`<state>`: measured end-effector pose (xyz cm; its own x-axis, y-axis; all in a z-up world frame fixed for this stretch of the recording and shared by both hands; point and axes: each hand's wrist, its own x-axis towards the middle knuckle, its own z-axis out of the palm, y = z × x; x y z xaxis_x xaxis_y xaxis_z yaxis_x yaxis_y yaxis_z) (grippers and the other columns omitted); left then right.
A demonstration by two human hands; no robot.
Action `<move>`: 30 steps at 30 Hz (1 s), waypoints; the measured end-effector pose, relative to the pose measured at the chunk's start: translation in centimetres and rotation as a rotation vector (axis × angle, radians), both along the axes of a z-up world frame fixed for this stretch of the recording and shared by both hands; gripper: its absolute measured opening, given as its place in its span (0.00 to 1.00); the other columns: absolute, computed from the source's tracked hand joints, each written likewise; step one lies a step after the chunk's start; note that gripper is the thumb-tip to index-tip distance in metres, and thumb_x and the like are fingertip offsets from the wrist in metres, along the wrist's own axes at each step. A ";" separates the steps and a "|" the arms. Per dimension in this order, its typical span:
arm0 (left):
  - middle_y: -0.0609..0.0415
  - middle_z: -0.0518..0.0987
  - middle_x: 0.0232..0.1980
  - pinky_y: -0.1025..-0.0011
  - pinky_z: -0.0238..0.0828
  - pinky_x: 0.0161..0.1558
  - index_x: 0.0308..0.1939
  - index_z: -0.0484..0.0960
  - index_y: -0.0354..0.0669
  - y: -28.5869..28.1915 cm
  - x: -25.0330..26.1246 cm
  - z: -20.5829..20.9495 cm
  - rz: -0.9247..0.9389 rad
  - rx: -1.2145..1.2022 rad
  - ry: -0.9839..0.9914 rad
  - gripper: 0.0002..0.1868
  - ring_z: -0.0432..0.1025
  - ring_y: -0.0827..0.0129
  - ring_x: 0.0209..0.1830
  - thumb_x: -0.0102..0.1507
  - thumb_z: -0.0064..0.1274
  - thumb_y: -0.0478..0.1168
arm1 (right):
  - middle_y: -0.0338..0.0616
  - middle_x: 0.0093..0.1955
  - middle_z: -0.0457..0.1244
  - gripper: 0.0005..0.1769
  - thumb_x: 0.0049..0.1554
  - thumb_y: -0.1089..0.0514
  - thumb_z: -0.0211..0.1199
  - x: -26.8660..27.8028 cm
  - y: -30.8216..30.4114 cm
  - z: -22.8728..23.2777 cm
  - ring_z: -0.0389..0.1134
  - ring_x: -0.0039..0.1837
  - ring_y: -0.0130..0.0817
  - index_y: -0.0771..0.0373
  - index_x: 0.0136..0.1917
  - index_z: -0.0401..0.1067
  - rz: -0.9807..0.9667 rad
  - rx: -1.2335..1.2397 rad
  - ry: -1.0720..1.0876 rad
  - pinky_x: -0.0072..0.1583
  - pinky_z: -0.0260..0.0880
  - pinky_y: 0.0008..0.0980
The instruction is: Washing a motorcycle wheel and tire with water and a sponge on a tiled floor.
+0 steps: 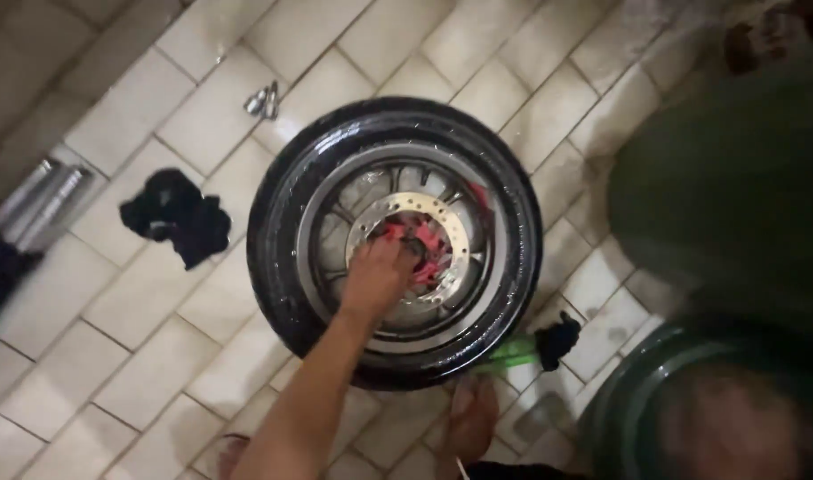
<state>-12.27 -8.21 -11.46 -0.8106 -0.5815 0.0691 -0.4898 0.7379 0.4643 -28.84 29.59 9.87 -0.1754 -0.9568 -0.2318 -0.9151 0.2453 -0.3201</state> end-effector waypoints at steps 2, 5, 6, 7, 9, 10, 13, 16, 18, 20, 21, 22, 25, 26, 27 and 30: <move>0.49 0.78 0.52 0.51 0.65 0.58 0.43 0.82 0.47 -0.1 0.0 0.8 0.052 0.008 0.059 0.12 0.70 0.55 0.54 0.64 0.56 0.49 | 0.57 0.59 0.63 0.34 0.46 0.46 0.68 -1.8 -4.1 -6.0 0.63 0.62 0.54 0.64 0.61 0.66 0.054 0.025 -0.018 0.65 0.60 0.56; 0.43 0.76 0.52 0.48 0.62 0.61 0.48 0.79 0.38 -1.9 -0.7 4.2 0.342 -0.104 0.252 0.18 0.68 0.50 0.56 0.64 0.59 0.50 | 0.57 0.58 0.63 0.35 0.43 0.45 0.68 -4.2 -8.1 -15.0 0.63 0.62 0.55 0.64 0.60 0.68 0.137 0.030 -0.035 0.65 0.59 0.57; 0.38 0.75 0.56 0.47 0.59 0.62 0.53 0.77 0.33 -1.9 -0.8 5.9 0.580 -0.194 0.374 0.23 0.66 0.46 0.60 0.62 0.59 0.48 | 0.57 0.57 0.63 0.35 0.43 0.45 0.68 -4.6 -8.2 -17.4 0.62 0.62 0.55 0.64 0.59 0.68 0.164 0.041 -0.046 0.65 0.58 0.58; 0.38 0.75 0.56 0.47 0.59 0.62 0.53 0.77 0.33 -1.7 -0.6 4.9 0.583 -0.194 0.380 0.23 0.66 0.46 0.60 0.62 0.59 0.48 | 0.57 0.57 0.63 0.35 0.43 0.45 0.68 -4.9 -7.6 -18.2 0.62 0.62 0.55 0.64 0.59 0.68 0.167 0.040 -0.040 0.65 0.58 0.58; 0.39 0.75 0.60 0.52 0.65 0.63 0.62 0.75 0.33 -1.6 -0.5 2.9 0.806 0.203 0.584 0.22 0.69 0.46 0.61 0.66 0.58 0.41 | 0.53 0.57 0.62 0.35 0.44 0.44 0.70 -5.5 -6.7 -19.8 0.62 0.62 0.53 0.62 0.61 0.66 0.074 0.115 -0.090 0.66 0.58 0.56; 0.39 0.75 0.60 0.52 0.65 0.63 0.62 0.75 0.33 -1.9 -0.8 0.9 0.804 0.200 0.595 0.22 0.69 0.46 0.61 0.66 0.58 0.41 | 0.53 0.57 0.62 0.35 0.44 0.44 0.70 -5.5 -6.7 -19.8 0.62 0.62 0.53 0.62 0.61 0.66 0.075 0.108 -0.081 0.66 0.58 0.56; 0.47 0.80 0.56 0.59 0.78 0.48 0.59 0.77 0.37 -0.9 -0.9 -1.7 0.959 1.104 1.174 0.22 0.76 0.61 0.49 0.63 0.58 0.43 | 0.55 0.58 0.63 0.38 0.47 0.52 0.68 -5.5 -5.7 -17.0 0.65 0.60 0.49 0.60 0.68 0.59 -0.224 0.024 -0.223 0.62 0.64 0.51; 0.46 0.85 0.47 0.68 0.77 0.42 0.54 0.85 0.37 -2.0 -1.4 -1.0 1.091 1.003 0.873 0.19 0.77 0.67 0.40 0.69 0.54 0.48 | 0.56 0.59 0.65 0.43 0.50 0.59 0.66 -5.8 -7.6 -14.5 0.68 0.58 0.44 0.59 0.75 0.53 -0.535 -0.114 -0.360 0.58 0.69 0.45; 0.46 0.86 0.44 0.69 0.77 0.46 0.50 0.86 0.35 -1.6 -1.3 -2.8 0.918 0.555 0.924 0.16 0.80 0.66 0.42 0.69 0.53 0.45 | 0.57 0.60 0.66 0.50 0.52 0.67 0.64 -6.7 -8.4 -13.5 0.71 0.57 0.39 0.58 0.83 0.46 -0.841 -0.247 -0.501 0.55 0.73 0.39; 0.45 0.86 0.42 0.67 0.75 0.45 0.49 0.86 0.35 -1.5 -1.1 -1.4 0.955 0.462 0.848 0.16 0.80 0.63 0.41 0.69 0.54 0.45 | 0.55 0.64 0.65 0.45 0.57 0.65 0.61 -7.0 -14.2 -12.9 0.70 0.59 0.38 0.58 0.83 0.46 -0.845 -0.234 -0.635 0.56 0.73 0.38; 0.43 0.85 0.39 0.66 0.74 0.45 0.48 0.86 0.36 -1.4 -1.3 -0.8 0.972 0.368 0.783 0.15 0.79 0.60 0.39 0.70 0.54 0.45 | 0.52 0.67 0.64 0.40 0.62 0.63 0.58 -7.3 -16.8 -12.7 0.68 0.61 0.37 0.58 0.83 0.47 -0.850 -0.240 -0.764 0.57 0.73 0.37; 0.43 0.85 0.39 0.66 0.74 0.45 0.48 0.86 0.36 -1.3 -0.8 -0.1 0.966 0.379 0.779 0.15 0.79 0.60 0.39 0.70 0.54 0.45 | 0.52 0.67 0.64 0.40 0.62 0.63 0.58 -6.2 -20.1 -11.8 0.68 0.61 0.37 0.58 0.83 0.47 -0.862 -0.238 -0.758 0.57 0.73 0.37; 0.41 0.83 0.33 0.64 0.73 0.39 0.45 0.86 0.36 -1.8 -0.9 1.2 1.032 0.628 0.784 0.16 0.79 0.55 0.31 0.67 0.56 0.47 | 0.76 0.68 0.54 0.37 0.69 0.53 0.51 -3.0 -29.6 -10.3 0.57 0.70 0.66 0.54 0.86 0.44 -0.476 -0.288 -0.281 0.71 0.58 0.54; 0.41 0.83 0.33 0.62 0.73 0.39 0.43 0.86 0.36 -1.8 -0.9 0.8 1.050 0.583 0.751 0.16 0.78 0.54 0.32 0.67 0.56 0.47 | 0.76 0.69 0.54 0.35 0.69 0.50 0.49 -3.3 -30.2 -11.3 0.56 0.72 0.67 0.50 0.86 0.47 -0.477 -0.171 -0.239 0.73 0.56 0.54; 0.41 0.83 0.33 0.60 0.72 0.39 0.40 0.85 0.35 -2.0 -1.2 0.4 1.060 0.537 0.722 0.16 0.77 0.53 0.32 0.67 0.56 0.48 | 0.77 0.70 0.54 0.33 0.70 0.46 0.48 -3.6 -30.9 -12.3 0.55 0.73 0.68 0.47 0.86 0.51 -0.482 -0.060 -0.195 0.76 0.54 0.54; 0.41 0.82 0.34 0.60 0.72 0.40 0.42 0.85 0.36 -1.9 -1.0 0.2 1.006 0.492 0.753 0.17 0.76 0.53 0.34 0.68 0.54 0.48 | 0.70 0.79 0.51 0.37 0.64 0.45 0.54 -6.5 -30.0 -12.8 0.51 0.81 0.60 0.49 0.84 0.54 0.087 -0.076 0.519 0.79 0.49 0.44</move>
